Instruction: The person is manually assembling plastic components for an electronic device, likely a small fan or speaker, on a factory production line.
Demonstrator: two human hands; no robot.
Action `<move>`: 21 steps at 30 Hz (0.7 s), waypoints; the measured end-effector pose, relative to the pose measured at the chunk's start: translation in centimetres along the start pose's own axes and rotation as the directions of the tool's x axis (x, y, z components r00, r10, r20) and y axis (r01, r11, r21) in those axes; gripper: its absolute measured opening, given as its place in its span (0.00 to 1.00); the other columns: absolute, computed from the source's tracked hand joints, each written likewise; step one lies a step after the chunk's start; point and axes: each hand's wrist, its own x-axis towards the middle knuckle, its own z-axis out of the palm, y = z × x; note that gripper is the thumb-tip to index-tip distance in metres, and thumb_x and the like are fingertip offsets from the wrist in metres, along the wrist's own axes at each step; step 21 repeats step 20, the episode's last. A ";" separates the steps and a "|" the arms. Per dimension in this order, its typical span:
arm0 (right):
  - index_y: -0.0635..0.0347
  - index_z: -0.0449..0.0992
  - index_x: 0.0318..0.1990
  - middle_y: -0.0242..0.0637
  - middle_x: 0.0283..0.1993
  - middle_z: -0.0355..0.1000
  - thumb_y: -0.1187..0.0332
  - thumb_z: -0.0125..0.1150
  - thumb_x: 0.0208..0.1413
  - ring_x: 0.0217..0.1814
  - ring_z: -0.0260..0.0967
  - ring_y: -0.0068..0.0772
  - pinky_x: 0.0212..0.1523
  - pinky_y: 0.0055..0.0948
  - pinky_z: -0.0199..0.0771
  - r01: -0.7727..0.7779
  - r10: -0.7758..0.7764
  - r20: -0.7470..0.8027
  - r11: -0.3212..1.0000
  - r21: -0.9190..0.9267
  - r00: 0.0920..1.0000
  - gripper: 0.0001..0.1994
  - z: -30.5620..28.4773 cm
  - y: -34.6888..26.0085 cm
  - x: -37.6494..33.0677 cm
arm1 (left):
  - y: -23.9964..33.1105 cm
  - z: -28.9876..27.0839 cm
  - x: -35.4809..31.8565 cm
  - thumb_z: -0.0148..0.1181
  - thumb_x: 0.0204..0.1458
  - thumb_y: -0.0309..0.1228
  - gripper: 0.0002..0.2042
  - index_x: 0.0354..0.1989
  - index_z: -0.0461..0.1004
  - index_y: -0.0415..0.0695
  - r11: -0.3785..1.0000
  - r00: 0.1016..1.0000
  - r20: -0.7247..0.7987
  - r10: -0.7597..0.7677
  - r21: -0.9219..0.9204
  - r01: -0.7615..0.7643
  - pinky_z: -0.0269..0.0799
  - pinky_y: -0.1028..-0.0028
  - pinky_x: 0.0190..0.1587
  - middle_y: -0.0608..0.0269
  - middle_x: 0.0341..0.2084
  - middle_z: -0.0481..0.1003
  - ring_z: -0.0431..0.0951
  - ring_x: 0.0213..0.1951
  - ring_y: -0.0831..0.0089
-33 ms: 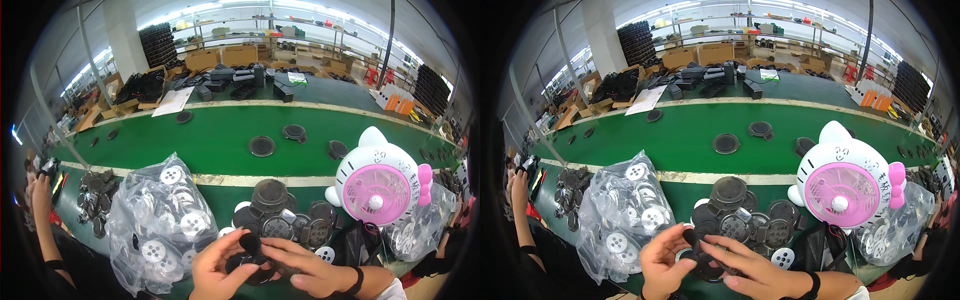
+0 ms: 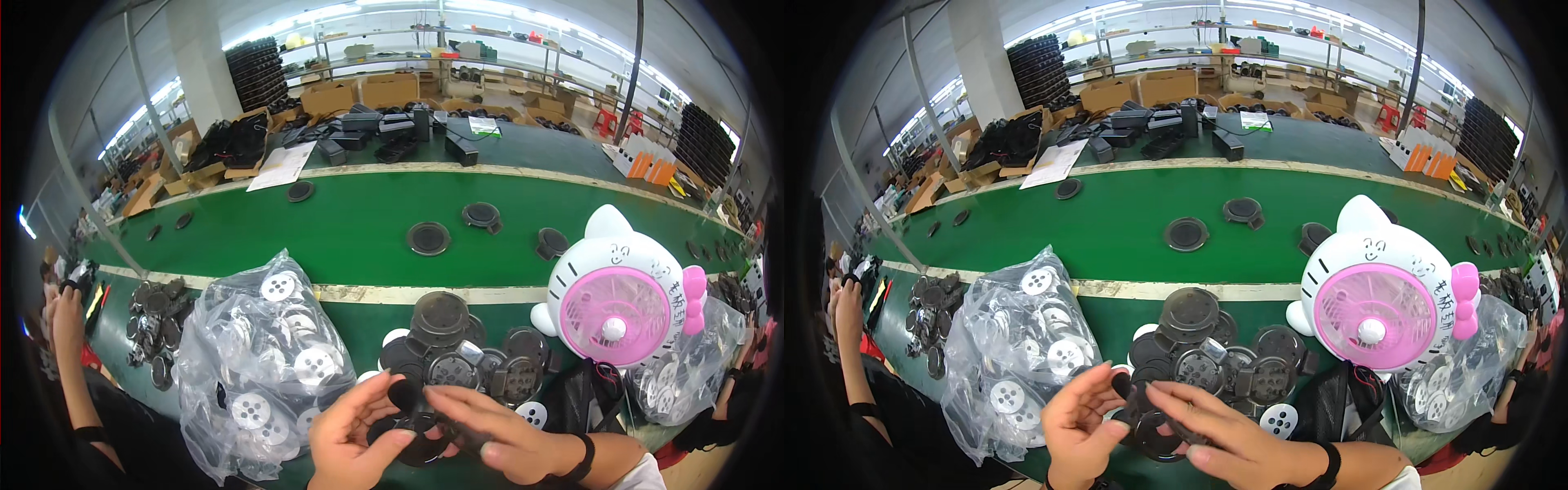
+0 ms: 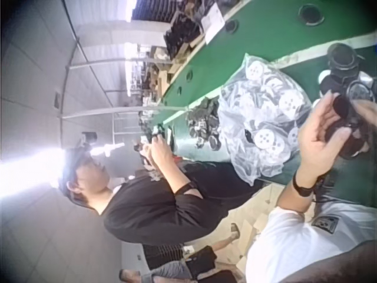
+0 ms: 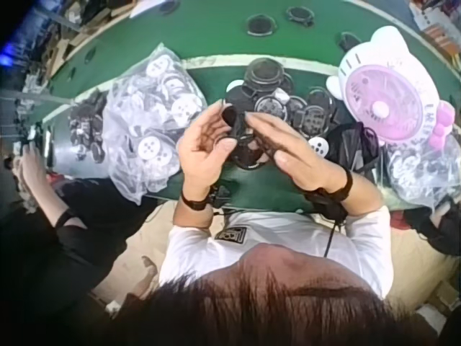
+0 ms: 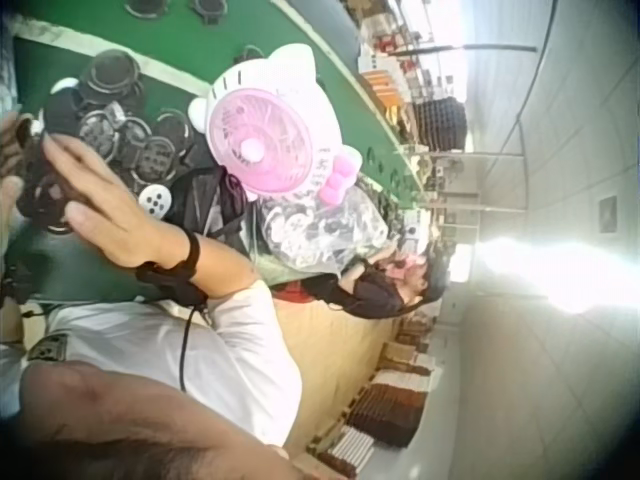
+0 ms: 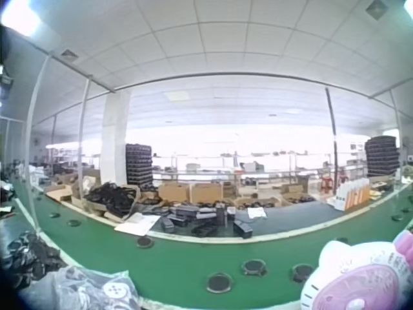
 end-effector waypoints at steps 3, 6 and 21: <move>0.64 0.41 0.78 0.47 0.81 0.35 0.31 0.46 0.62 0.73 0.59 0.44 0.65 0.44 0.70 -0.154 0.169 -0.039 0.958 0.243 0.985 0.51 0.1 0.1 0.0 | 0.4 0.0 -0.2 0.69 0.55 0.22 0.31 0.66 0.64 0.29 0.998 0.999 -0.025 -0.028 -0.054 0.027 0.72 0.72 0.58 0.49 0.59 0.73 0.78 0.55 0.67; 0.62 0.39 0.78 0.39 0.81 0.39 0.31 0.49 0.61 0.77 0.53 0.45 0.70 0.49 0.64 -0.082 0.190 -0.112 0.786 0.613 0.975 0.53 0.4 0.4 0.1 | 0.2 0.7 -0.4 0.69 0.55 0.25 0.32 0.67 0.62 0.27 0.998 0.999 0.012 0.040 -0.048 -0.039 0.73 0.70 0.58 0.44 0.61 0.71 0.78 0.55 0.63; 0.59 0.46 0.76 0.46 0.81 0.39 0.33 0.49 0.63 0.81 0.45 0.45 0.76 0.48 0.48 -0.115 0.163 -0.086 0.906 0.407 0.983 0.47 0.1 0.9 0.1 | -0.3 0.1 -2.4 0.70 0.56 0.41 0.37 0.67 0.62 0.31 0.979 0.993 0.119 0.025 0.199 -0.048 0.76 0.70 0.55 0.44 0.65 0.63 0.75 0.57 0.63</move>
